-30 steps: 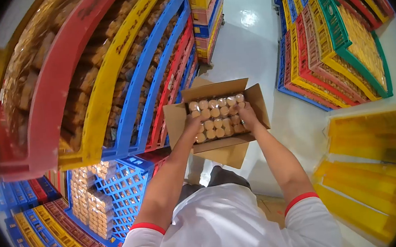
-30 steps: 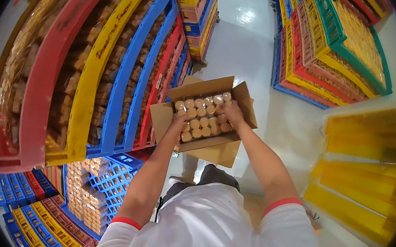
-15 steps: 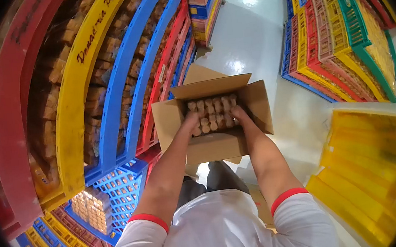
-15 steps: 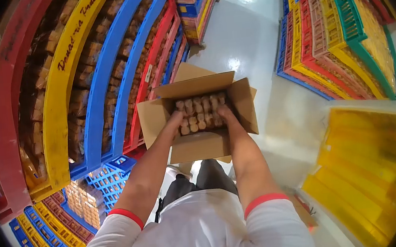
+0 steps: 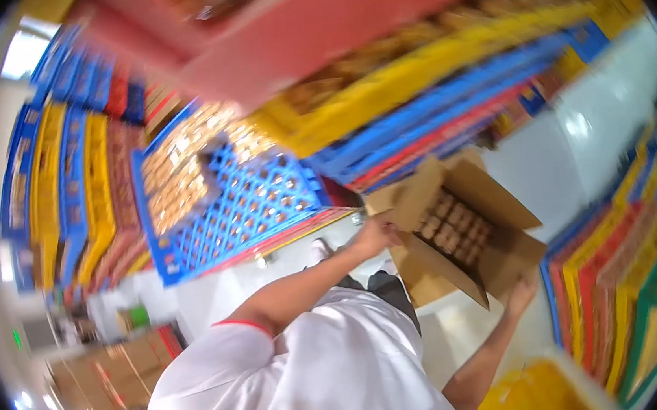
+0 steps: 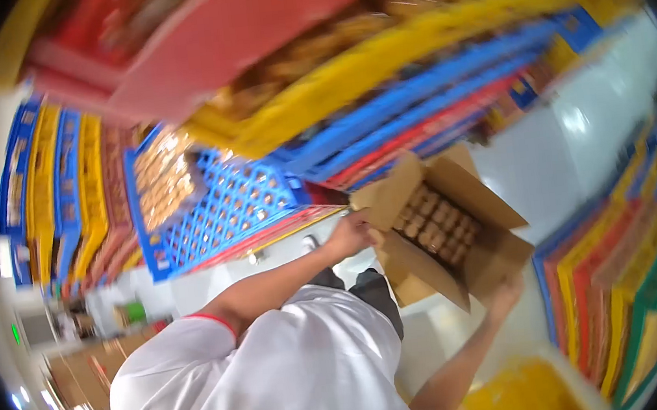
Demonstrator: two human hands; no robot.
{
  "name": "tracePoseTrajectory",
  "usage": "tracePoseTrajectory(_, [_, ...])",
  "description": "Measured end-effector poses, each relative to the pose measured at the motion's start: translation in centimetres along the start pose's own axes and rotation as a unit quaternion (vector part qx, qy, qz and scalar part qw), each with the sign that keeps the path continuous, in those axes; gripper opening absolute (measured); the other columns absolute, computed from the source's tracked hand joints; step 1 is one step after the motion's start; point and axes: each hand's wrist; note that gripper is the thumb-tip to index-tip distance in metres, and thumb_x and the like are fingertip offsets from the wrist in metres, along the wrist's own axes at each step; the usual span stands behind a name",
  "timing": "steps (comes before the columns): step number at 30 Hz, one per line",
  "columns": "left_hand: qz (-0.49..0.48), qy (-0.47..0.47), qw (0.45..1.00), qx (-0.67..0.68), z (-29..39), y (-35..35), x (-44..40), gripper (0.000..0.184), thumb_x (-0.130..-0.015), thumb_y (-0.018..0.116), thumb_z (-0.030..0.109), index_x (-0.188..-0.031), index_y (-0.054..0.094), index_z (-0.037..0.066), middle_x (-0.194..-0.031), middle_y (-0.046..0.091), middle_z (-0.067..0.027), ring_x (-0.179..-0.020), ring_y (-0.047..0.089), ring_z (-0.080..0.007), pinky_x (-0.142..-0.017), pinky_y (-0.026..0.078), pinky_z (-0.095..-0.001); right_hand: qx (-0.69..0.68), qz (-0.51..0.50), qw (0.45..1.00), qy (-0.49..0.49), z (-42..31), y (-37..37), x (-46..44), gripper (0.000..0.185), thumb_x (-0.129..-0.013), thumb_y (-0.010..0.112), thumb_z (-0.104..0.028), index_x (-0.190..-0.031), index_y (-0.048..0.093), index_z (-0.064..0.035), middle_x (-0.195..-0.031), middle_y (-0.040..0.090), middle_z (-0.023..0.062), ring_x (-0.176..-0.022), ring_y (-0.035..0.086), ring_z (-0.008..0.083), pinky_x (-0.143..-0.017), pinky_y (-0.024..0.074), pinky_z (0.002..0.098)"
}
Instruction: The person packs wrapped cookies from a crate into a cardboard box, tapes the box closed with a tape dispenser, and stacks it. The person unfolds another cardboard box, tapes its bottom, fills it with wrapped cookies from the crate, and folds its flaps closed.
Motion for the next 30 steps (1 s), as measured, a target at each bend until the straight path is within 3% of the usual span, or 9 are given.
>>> tracePoseTrajectory(1, [0.023,0.119,0.987,-0.108,-2.6,0.2,-1.8,0.036,-0.088,0.068,0.004,-0.124,0.067,0.003,-0.094,0.071,-0.0088,-0.086,0.069,-0.0153,-0.076,0.057,-0.0361,0.0,0.026,0.998,0.056,-3.2,1.1,-0.6,0.048,-0.101,0.054,-0.001,-0.148,0.049,0.0073,-0.146,0.059,0.0172,-0.129,0.059,0.0243,-0.108,0.0471,0.037])
tracePoseTrajectory(2, [0.0,0.053,0.997,-0.063,1.1,0.2,-1.5,0.034,-0.09,0.064,0.005,-0.124,0.066,0.003,-0.093,0.072,-0.0095,-0.086,0.07,-0.0174,-0.078,0.057,-0.037,0.006,0.06,0.991,0.115,-6.3,1.3,-0.8,0.046,-0.1,0.054,0.0,-0.146,0.051,0.0078,-0.145,0.059,0.0167,-0.128,0.059,0.0231,-0.107,0.048,0.0366])
tracePoseTrajectory(4, [-0.02,-0.002,1.0,-0.003,5.4,-0.5,-1.9,0.032,-0.093,0.061,0.005,-0.124,0.066,0.002,-0.092,0.072,-0.0103,-0.086,0.07,-0.0194,-0.079,0.058,-0.038,-0.027,0.063,0.994,0.087,-4.1,1.5,-1.3,0.044,-0.101,0.054,0.0,-0.143,0.053,0.008,-0.144,0.06,0.0174,-0.127,0.06,0.0248,-0.106,0.0482,0.0374])
tracePoseTrajectory(8, [0.079,0.142,0.977,-0.136,4.5,-3.8,0.2,0.029,-0.1,0.057,0.011,-0.128,0.065,0.005,-0.093,0.074,-0.0119,-0.087,0.072,-0.0268,-0.081,0.057,-0.0376,0.086,0.132,0.987,-0.04,6.8,-1.8,-5.2,0.037,-0.102,0.055,0.0,-0.138,0.056,0.0074,-0.139,0.063,0.0198,-0.123,0.062,0.0312,-0.105,0.0484,0.0396])
tracePoseTrajectory(13, [0.096,0.148,0.984,-0.003,-4.6,-12.7,6.7,0.028,-0.102,0.061,0.017,-0.128,0.067,0.006,-0.103,0.074,-0.0102,-0.087,0.07,-0.0224,-0.083,0.056,-0.0387,0.262,0.173,0.926,-0.21,-21.2,5.3,-2.8,0.041,-0.099,0.056,-0.001,-0.14,0.057,0.0038,-0.138,0.062,0.0219,-0.12,0.063,0.0337,-0.106,0.0469,0.0407])
tracePoseTrajectory(18, [0.197,0.044,0.975,0.091,-11.7,-23.2,16.0,0.028,-0.104,0.06,0.017,-0.128,0.066,0.005,-0.104,0.074,-0.0093,-0.085,0.068,-0.0186,-0.082,0.056,-0.0343,0.029,-0.173,0.959,-0.224,-44.5,25.8,6.8,0.033,-0.1,0.055,0.002,-0.132,0.065,0.0028,-0.13,0.066,0.0185,-0.12,0.062,0.0282,-0.107,0.0465,0.0392])
tracePoseTrajectory(22, [0.247,0.031,0.961,0.12,-17.6,-30.2,20.6,0.03,-0.104,0.06,0.02,-0.129,0.065,0.005,-0.105,0.074,-0.0111,-0.086,0.069,-0.0228,-0.083,0.056,-0.038,0.088,-0.422,0.802,-0.413,-50.2,46.7,16.1,0.044,-0.095,0.067,-0.007,-0.139,0.063,-0.0064,-0.151,0.05,0.0219,-0.138,0.051,0.0384,-0.115,0.0404,0.0429])
tracePoseTrajectory(24, [0.335,0.054,0.94,0.027,-18.2,-34.3,22.6,0.03,-0.103,0.061,0.021,-0.128,0.066,0.006,-0.101,0.074,-0.0133,-0.09,0.07,-0.0265,-0.086,0.056,-0.0407,0.092,-0.473,0.758,-0.44,-51.2,56.6,21.0,0.054,-0.092,0.07,-0.007,-0.145,0.059,-0.0101,-0.157,0.044,0.0224,-0.144,0.046,0.0406,-0.117,0.0397,0.0448])
tracePoseTrajectory(30, [0.45,-0.02,0.893,-0.005,-21.2,-44.3,25.0,0.056,-0.099,0.064,0.018,-0.15,0.045,0.009,-0.147,0.052,-0.0226,-0.123,0.061,-0.0395,-0.103,0.05,-0.0474,0.232,-0.499,0.651,-0.523,-53.2,72.9,28.3,0.064,-0.091,0.071,-0.006,-0.151,0.051,-0.014,-0.163,0.034,0.024,-0.145,0.042,0.0452,-0.118,0.0396,0.0482])
Point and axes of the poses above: each hand's wrist, its own x-axis away from the middle knuckle, its own y-axis out of the palm, z = x × y
